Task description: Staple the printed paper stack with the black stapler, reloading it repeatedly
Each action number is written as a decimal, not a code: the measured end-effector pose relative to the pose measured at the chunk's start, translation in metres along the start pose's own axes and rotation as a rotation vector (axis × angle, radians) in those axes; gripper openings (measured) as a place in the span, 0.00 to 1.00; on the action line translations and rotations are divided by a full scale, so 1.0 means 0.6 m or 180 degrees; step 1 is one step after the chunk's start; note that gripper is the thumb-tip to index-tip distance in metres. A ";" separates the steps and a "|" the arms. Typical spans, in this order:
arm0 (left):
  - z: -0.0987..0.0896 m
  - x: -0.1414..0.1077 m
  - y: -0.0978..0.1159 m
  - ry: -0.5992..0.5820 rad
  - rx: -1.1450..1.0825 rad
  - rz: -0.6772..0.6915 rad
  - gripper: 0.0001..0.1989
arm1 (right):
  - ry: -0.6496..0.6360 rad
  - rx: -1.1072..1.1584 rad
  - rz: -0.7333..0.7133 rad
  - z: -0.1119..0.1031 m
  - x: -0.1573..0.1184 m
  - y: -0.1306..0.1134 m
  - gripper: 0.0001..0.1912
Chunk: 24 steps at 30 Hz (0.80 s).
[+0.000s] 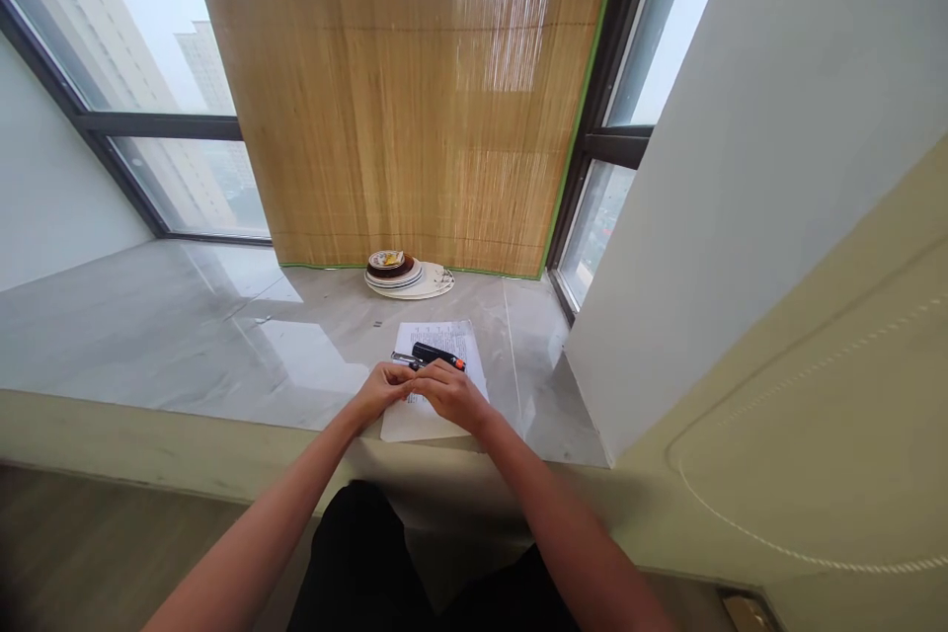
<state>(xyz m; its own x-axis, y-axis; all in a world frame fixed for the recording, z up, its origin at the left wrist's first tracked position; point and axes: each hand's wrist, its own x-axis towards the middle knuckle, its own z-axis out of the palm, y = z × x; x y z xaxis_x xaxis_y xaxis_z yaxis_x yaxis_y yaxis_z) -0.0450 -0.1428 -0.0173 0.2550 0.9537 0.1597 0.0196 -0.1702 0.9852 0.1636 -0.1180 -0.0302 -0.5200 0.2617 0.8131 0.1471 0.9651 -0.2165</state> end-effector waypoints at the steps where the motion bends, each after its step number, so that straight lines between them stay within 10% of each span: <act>1: 0.000 0.001 -0.001 -0.0016 0.0003 0.0003 0.29 | -0.0077 0.0049 0.0032 -0.004 -0.001 0.004 0.13; 10: 0.003 0.012 -0.014 0.0476 -0.0329 -0.0176 0.31 | 0.0727 -0.0810 0.3065 -0.110 -0.008 0.192 0.10; 15: 0.002 0.014 -0.014 0.0415 -0.0225 -0.0205 0.30 | 0.0476 -0.0867 0.3317 -0.115 -0.022 0.251 0.09; 24: 0.004 0.005 -0.018 0.0946 0.0059 -0.0009 0.29 | 0.0135 -0.1195 0.3462 -0.136 -0.047 0.232 0.09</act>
<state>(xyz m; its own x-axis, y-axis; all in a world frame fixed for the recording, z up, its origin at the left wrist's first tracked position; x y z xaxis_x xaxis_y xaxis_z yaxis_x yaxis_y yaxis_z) -0.0423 -0.1387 -0.0276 -0.0393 0.9845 0.1709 0.0384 -0.1694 0.9848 0.2673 0.0083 -0.0393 0.0633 0.9473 0.3141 0.7455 0.1643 -0.6459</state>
